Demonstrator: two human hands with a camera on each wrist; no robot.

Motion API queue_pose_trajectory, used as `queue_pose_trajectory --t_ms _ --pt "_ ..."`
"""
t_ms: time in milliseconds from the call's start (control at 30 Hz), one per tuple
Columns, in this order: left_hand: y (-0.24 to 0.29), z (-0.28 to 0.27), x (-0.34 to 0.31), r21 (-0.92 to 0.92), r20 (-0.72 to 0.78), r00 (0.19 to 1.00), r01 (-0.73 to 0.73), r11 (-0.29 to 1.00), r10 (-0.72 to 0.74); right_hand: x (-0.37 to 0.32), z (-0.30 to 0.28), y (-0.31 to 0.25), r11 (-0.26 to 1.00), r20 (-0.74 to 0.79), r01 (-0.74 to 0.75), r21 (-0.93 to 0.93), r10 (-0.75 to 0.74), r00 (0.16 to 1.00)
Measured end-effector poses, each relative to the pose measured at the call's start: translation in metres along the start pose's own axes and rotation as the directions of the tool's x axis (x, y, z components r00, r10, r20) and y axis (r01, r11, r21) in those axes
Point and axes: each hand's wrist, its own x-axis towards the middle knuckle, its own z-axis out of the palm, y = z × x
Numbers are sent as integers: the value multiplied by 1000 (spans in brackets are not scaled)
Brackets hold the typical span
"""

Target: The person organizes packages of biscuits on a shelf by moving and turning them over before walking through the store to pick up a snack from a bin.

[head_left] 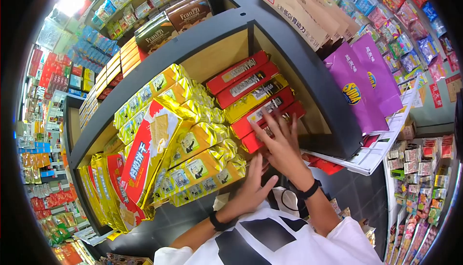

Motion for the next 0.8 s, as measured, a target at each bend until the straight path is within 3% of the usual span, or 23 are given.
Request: queue_pose_trajectory --t_ms 100,167,600,733,767,800 --pt "1 12 4 -15 -35 996 76 997 -76 6 8 6 998 84 14 -54 -9 996" --pt "10 9 10 -67 -22 987 156 985 -158 5 10 9 998 64 -1 -57 5 998" --pt "7 6 15 -38 -141 985 96 995 -100 11 25 4 992 40 15 -122 -10 999" --pt "25 6 18 57 -69 996 53 997 -49 14 -12 8 975 48 31 218 -43 998" --pt "30 3 18 131 -34 999 23 991 -18 19 -24 8 910 -34 17 413 -4 999" --pt "38 2 19 203 0 1000 -10 979 10 27 -31 8 892 -89 -43 451 92 992"
